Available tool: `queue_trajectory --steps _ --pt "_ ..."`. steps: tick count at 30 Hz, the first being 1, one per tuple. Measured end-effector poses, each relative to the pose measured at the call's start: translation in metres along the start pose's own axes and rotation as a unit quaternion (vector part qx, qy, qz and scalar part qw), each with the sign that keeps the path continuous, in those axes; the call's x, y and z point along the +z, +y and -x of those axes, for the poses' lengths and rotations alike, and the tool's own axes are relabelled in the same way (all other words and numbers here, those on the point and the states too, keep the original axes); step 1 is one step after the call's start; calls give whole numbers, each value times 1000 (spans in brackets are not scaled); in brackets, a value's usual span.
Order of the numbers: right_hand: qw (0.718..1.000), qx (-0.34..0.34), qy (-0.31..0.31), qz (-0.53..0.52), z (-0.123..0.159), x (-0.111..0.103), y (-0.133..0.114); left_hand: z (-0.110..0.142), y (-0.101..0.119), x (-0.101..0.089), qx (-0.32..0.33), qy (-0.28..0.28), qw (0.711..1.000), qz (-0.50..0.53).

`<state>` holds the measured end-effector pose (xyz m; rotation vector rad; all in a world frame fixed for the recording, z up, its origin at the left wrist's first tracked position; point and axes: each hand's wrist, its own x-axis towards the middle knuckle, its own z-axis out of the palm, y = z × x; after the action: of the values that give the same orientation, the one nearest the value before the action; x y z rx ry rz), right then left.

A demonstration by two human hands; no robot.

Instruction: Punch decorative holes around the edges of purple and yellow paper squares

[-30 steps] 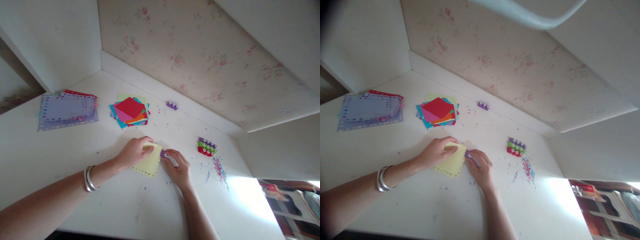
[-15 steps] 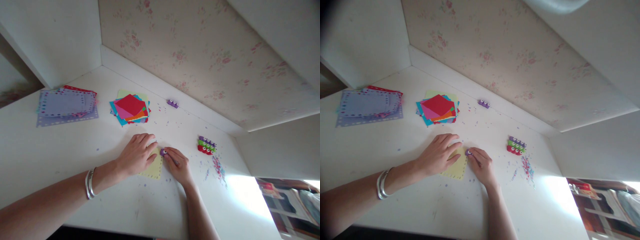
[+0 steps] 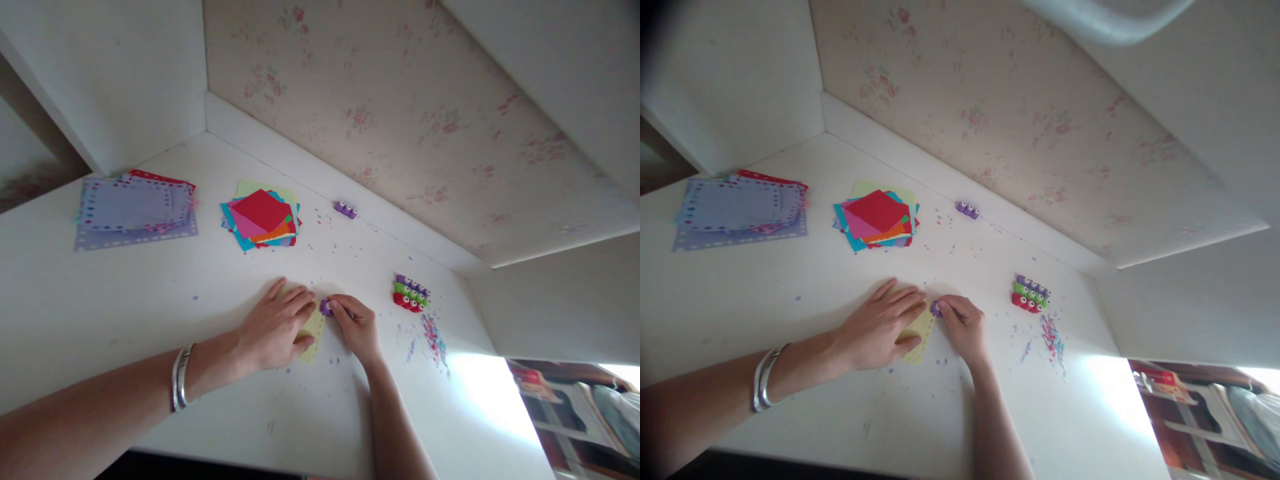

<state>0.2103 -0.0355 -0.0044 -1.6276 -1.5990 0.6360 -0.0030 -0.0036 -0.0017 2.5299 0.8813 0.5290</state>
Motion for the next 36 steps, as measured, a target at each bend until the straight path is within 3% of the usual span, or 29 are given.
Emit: queue_trajectory --steps 17,25,36 --pt "991 101 -75 -55 -7 -4 -9 0 -1 4 6 2 1000 0" --pt "986 113 -119 -15 -15 -5 -15 -1 1 1 -1 5 1000 -5" --pt "987 125 -94 -29 -8 -11 -10 1 1 -2 16 28 999 -33"
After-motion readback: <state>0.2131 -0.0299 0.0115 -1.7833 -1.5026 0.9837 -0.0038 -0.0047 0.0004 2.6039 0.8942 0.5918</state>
